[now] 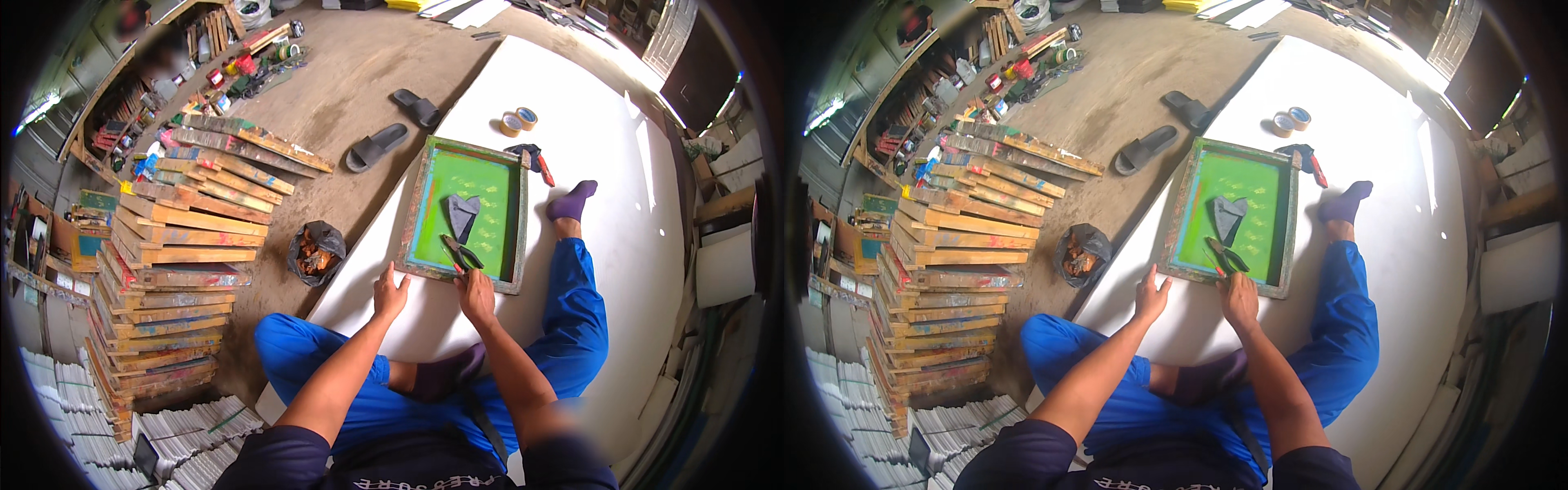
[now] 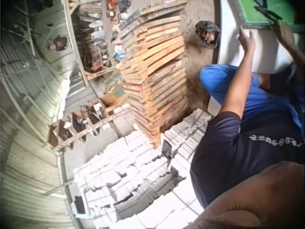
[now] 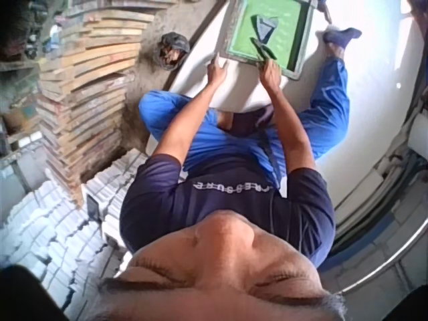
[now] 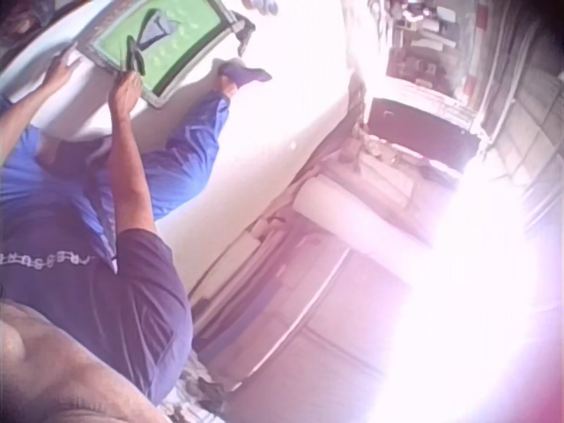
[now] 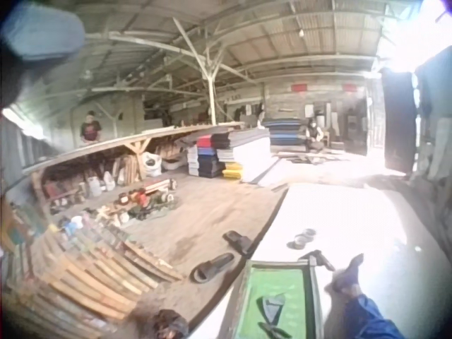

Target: The person sits on the floor and uses pliers to cut and trim small metal wires or staples on a white surface. They repeatedly pick up pieces, cut them, and place the trimmed pieces into a nearby container.

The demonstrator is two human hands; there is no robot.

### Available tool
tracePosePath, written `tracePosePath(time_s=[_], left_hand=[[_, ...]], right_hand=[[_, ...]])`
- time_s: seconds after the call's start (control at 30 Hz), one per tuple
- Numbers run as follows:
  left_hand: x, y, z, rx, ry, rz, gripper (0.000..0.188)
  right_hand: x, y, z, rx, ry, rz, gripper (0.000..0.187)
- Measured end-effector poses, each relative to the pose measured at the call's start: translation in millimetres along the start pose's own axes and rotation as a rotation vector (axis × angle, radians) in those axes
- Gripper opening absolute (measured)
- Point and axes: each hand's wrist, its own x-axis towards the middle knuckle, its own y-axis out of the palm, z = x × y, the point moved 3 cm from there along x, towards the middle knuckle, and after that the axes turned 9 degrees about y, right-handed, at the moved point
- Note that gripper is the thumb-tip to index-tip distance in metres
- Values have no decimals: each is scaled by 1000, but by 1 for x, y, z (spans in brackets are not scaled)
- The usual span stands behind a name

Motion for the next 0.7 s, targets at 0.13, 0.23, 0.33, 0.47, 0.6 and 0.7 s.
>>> tracePosePath(time_s=[0.13,0.23,0.33,0.47,0.6,0.7], left_hand=[[5,2,8,-103,-118,58,69],[-6,-6,5,-175,-157,78,71],[-24,-15,12,-169,-150,71,69],[-49,-34,24,-147,-45,-44,58],[-68,-48,26,-143,-136,-105,44],[-78,-56,32,-90,-135,-169,40]], right_hand=[[-5,3,-4,20,51,10,29],[-16,3,-1,2,69,15,30],[-37,4,4,-26,87,17,30],[-58,1,23,-85,172,111,33],[-79,1,35,-150,212,183,39],[-91,4,48,-157,260,264,42]])
